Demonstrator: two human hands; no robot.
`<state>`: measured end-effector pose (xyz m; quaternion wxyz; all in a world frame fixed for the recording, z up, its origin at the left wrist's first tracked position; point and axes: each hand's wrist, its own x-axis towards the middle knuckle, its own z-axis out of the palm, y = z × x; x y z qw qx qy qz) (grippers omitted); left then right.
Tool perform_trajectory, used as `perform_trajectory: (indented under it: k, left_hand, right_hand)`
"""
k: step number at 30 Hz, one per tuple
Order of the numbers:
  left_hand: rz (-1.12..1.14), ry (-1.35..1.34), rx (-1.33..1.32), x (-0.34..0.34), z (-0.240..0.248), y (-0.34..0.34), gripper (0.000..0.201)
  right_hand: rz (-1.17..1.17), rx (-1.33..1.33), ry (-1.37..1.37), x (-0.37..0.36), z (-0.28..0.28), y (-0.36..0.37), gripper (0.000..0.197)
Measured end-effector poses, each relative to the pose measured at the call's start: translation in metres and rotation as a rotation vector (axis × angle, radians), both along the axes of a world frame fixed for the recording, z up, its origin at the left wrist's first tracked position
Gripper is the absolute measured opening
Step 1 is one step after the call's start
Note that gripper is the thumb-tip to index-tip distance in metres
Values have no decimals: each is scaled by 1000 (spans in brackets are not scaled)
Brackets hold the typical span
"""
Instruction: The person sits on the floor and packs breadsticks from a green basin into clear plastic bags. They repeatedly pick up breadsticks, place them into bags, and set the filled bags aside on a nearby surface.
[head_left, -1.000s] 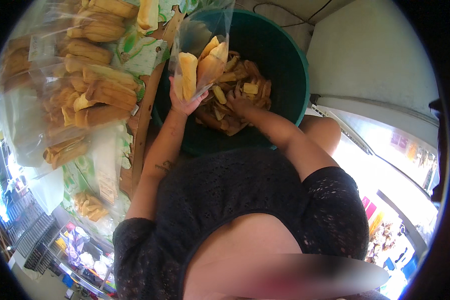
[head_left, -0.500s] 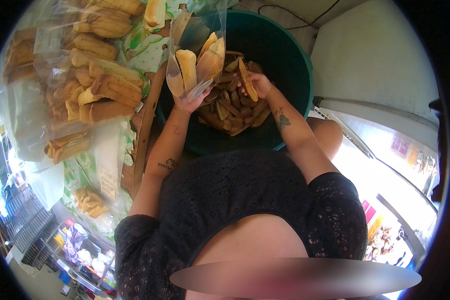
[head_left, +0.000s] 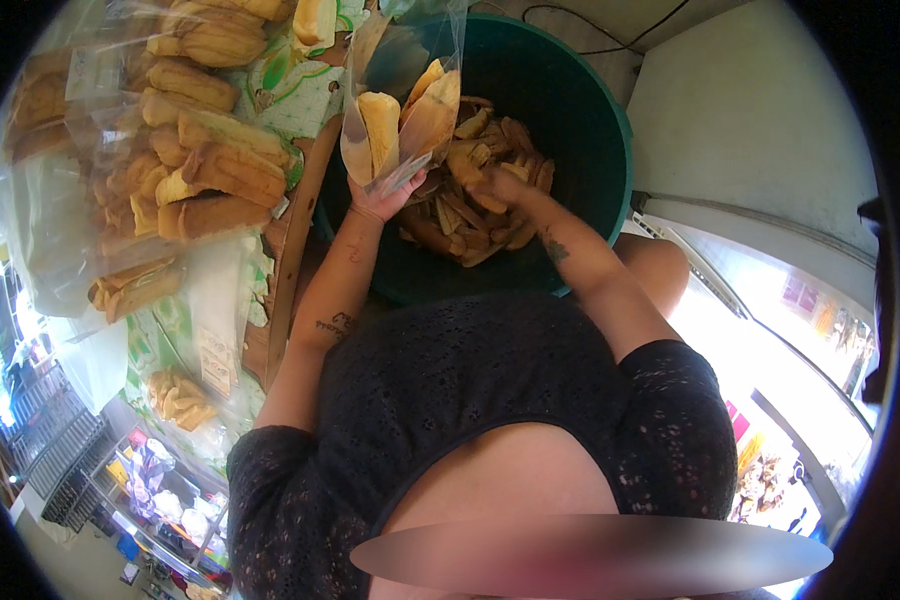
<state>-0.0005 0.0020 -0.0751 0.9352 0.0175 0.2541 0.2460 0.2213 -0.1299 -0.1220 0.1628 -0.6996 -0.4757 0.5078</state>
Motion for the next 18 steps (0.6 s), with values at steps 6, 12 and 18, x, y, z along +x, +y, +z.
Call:
perform_trajectory:
  k: [6,12,18]
  left_hand:
    - [-16,-46,10,-5,-13,-1,54]
    - [7,-14,-1,-4,2,-7,37]
    - [17,-210,-5,-4,15,-9,45]
  right_hand:
    - [357,-71,-224,-52,-27,-24,48]
    - [560,96,-428,-78,-18,-36,57]
    - [238,-103,28,-18,-3,18,57]
